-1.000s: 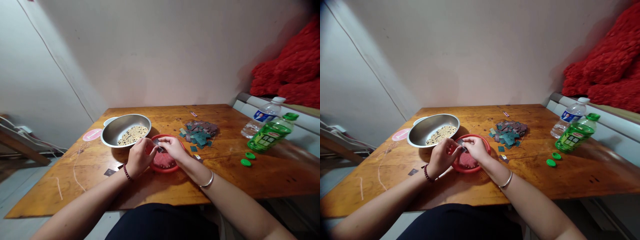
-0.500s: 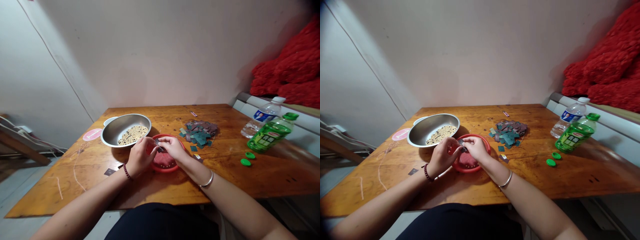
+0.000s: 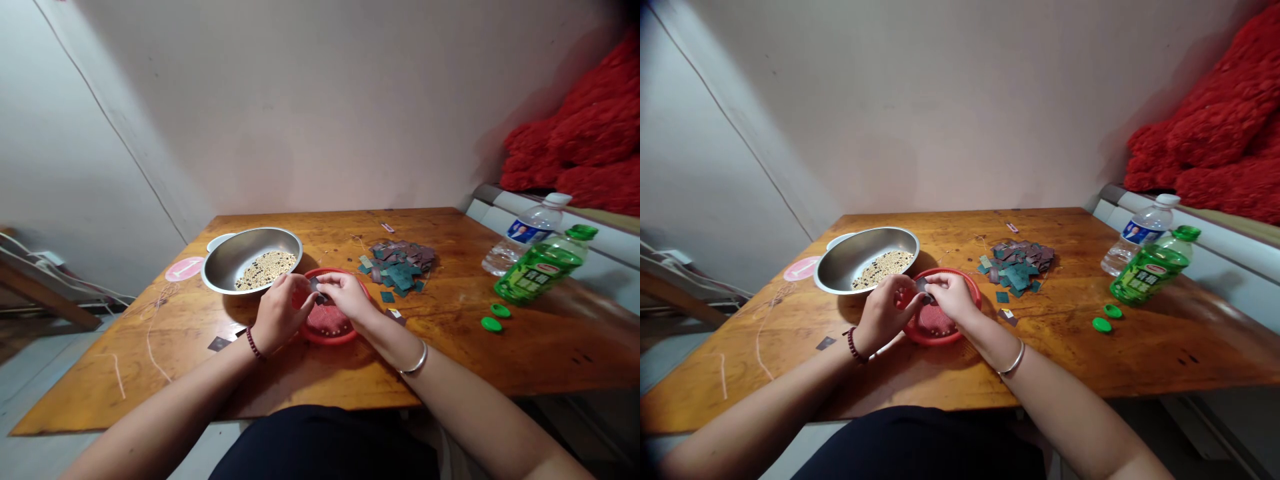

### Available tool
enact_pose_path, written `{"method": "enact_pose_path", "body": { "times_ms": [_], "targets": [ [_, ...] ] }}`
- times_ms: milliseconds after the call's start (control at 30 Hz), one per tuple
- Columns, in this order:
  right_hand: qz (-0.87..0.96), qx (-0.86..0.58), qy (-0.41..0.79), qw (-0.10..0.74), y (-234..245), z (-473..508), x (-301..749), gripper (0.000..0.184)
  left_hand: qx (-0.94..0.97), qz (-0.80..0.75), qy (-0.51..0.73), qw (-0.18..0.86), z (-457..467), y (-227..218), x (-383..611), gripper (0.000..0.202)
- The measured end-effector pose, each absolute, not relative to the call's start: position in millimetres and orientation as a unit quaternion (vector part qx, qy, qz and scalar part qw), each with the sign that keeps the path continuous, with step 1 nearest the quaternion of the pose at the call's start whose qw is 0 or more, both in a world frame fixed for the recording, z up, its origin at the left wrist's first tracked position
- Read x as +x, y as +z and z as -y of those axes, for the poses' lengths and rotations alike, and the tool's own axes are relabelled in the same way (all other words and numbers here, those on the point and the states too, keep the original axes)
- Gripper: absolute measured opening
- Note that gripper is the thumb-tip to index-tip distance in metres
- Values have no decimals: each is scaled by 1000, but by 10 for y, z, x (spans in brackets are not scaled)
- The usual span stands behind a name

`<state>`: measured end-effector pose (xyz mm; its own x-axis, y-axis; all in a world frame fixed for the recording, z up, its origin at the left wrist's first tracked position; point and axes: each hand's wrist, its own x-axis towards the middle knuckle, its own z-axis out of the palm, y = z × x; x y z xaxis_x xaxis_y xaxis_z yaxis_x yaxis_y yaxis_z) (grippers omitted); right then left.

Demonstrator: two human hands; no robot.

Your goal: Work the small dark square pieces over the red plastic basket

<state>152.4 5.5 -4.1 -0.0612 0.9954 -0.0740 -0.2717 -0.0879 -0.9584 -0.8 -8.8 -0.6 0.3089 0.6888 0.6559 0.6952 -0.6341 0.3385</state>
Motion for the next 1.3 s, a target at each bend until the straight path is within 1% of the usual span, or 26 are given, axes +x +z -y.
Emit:
{"method": "enact_pose_path", "body": {
  "times_ms": [267, 533, 733, 933, 1067, 1233, 1300],
  "targets": [
    [412, -423, 606, 534, -28, -48, 1510, 18, -818, 422, -392, -5, 91, 4, -13, 16],
    [425, -410, 609, 530, -20, -33, 1518, 20, -821, 415, -391, 21, 95, 18, 5, 18],
    [433, -405, 608, 528, -25, -31, 1519, 17, -830, 402, -386, -2, 80, 3, -13, 20],
    [426, -411, 606, 532, -77, -62, 1507, 17, -808, 428, -405, 1, 70, -13, -17, 15],
    [421, -421, 597, 537, -90, -71, 1504, 19, -809, 429, -401, -13, 81, -4, -9, 16],
    [432, -415, 589, 542, -76, -57, 1511, 18, -795, 451, -406, 6, 87, 5, -9, 15],
    [432, -421, 585, 542, -75, -53, 1512, 17, -800, 445, -403, -4, 87, 3, -13, 15]
  ]
}}
